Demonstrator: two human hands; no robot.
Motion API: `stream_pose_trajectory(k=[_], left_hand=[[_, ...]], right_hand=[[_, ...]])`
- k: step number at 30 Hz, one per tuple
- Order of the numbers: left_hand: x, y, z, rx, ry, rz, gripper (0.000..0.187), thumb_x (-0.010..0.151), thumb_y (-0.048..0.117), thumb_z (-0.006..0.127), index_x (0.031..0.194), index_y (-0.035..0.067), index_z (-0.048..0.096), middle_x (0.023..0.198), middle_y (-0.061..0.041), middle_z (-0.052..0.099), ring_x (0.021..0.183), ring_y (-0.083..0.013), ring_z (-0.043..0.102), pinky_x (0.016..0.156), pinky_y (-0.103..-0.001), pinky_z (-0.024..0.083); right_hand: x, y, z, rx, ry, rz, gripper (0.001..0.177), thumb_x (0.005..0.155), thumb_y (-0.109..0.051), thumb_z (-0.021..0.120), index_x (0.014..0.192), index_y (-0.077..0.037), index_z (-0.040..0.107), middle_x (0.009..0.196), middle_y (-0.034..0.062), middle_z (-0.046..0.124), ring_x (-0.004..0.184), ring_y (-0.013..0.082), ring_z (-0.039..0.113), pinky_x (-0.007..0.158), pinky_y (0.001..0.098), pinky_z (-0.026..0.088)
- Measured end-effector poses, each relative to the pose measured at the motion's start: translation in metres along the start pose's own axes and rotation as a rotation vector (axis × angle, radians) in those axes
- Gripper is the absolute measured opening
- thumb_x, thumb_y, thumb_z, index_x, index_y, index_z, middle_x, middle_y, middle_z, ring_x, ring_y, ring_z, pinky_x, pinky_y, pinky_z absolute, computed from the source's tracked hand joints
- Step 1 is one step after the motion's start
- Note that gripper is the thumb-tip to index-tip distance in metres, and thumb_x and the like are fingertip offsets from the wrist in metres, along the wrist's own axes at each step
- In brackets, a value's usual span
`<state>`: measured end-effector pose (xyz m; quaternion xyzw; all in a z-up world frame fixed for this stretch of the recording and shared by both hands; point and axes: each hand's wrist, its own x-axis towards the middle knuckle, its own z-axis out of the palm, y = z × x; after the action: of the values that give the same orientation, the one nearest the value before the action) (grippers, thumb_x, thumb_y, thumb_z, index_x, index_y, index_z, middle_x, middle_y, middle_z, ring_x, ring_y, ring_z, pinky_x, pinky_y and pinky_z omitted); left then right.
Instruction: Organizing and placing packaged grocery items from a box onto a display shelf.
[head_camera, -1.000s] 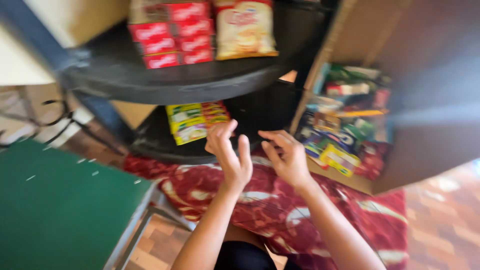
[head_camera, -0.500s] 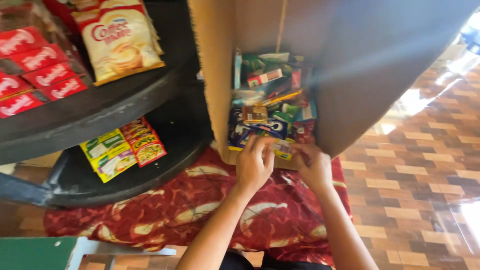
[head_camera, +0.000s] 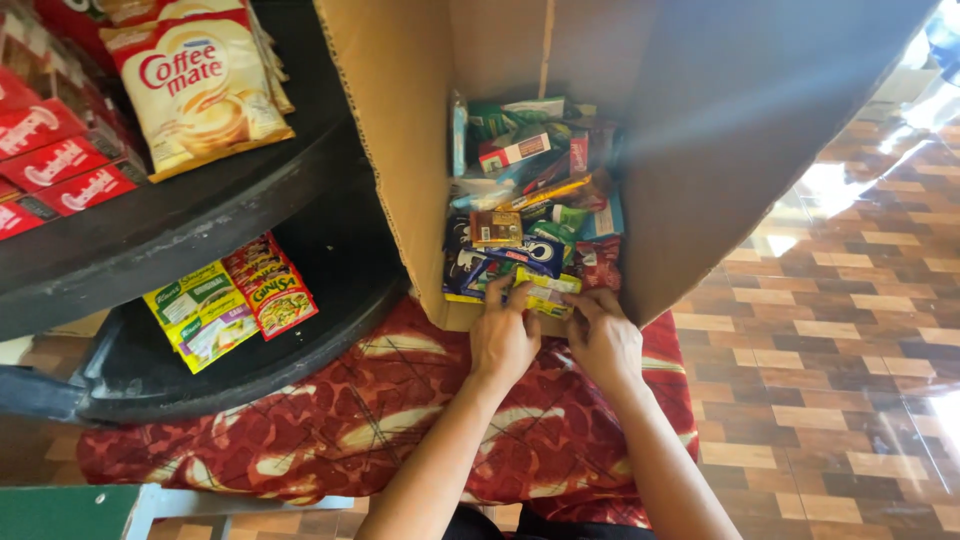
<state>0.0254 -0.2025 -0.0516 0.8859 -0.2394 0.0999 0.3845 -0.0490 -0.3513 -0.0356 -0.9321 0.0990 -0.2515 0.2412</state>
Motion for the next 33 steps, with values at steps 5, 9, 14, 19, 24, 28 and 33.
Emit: stream_pose_trajectory(k=[5,9,14,19,24,28,33], left_hand=[[-0.005,-0.004,0.009,-0.005,0.045,0.038,0.044,0.086,0.015,0.072,0.129,0.013,0.066,0.136,-0.018,0.054,0.094,-0.0381,0.072,0.081,-0.046,0.059],[-0.007,-0.009,0.01,-0.008,0.039,0.032,0.042,0.088,0.016,0.071,0.129,0.013,0.065,0.137,-0.017,0.055,0.093,-0.0355,0.073,0.08,-0.044,0.06],[-0.006,-0.011,0.009,-0.054,0.01,0.009,0.041,0.088,0.014,0.072,0.129,0.013,0.066,0.135,-0.015,0.056,0.086,-0.0306,0.073,0.077,-0.039,0.06],[-0.01,-0.011,0.008,-0.193,0.085,0.079,0.041,0.084,0.008,0.073,0.125,0.013,0.069,0.124,-0.011,0.063,0.075,-0.0224,0.071,0.073,-0.035,0.06],[-0.014,0.005,0.004,-0.527,0.064,0.22,0.056,0.074,-0.002,0.066,0.129,0.008,0.07,0.118,-0.008,0.064,0.078,-0.0149,0.064,0.071,-0.027,0.058],[-0.014,0.021,-0.014,-0.639,0.039,0.19,0.058,0.073,-0.005,0.062,0.13,0.006,0.068,0.118,-0.01,0.063,0.086,-0.0144,0.065,0.062,-0.025,0.054],[-0.017,0.025,-0.03,-0.595,0.127,0.079,0.044,0.086,0.0,0.063,0.129,0.009,0.068,0.11,-0.007,0.064,0.08,-0.014,0.068,0.061,-0.025,0.055]], right_hand=[[-0.005,0.0,-0.002,0.007,0.007,0.028,0.029,0.088,-0.019,0.069,0.117,-0.018,0.075,0.109,0.0092,0.068,0.088,0.0318,0.07,0.074,0.0444,0.055],[-0.009,-0.001,0.001,-0.006,-0.007,0.005,0.032,0.085,-0.02,0.07,0.116,-0.018,0.075,0.109,0.0095,0.067,0.088,0.0321,0.07,0.073,0.0448,0.056],[-0.011,-0.003,0.004,-0.012,-0.046,0.016,0.034,0.085,-0.019,0.072,0.118,-0.018,0.074,0.11,0.0115,0.064,0.094,0.0332,0.068,0.077,0.0453,0.055],[-0.012,-0.004,0.004,0.003,-0.026,0.009,0.044,0.08,-0.018,0.075,0.123,-0.015,0.068,0.116,0.0153,0.062,0.098,0.0369,0.066,0.081,0.0468,0.054],[-0.01,-0.013,0.0,-0.005,-0.029,-0.019,0.066,0.074,-0.019,0.078,0.136,-0.013,0.057,0.115,0.0202,0.059,0.096,0.0417,0.064,0.076,0.0507,0.052],[-0.008,-0.012,-0.002,0.086,0.028,0.038,0.046,0.086,-0.016,0.071,0.132,-0.019,0.066,0.114,0.0135,0.063,0.092,0.0368,0.067,0.074,0.047,0.054],[-0.01,-0.007,0.003,0.302,0.17,0.018,0.018,0.093,-0.019,0.073,0.109,-0.011,0.075,0.101,0.012,0.065,0.087,0.0296,0.068,0.071,0.0373,0.052]])
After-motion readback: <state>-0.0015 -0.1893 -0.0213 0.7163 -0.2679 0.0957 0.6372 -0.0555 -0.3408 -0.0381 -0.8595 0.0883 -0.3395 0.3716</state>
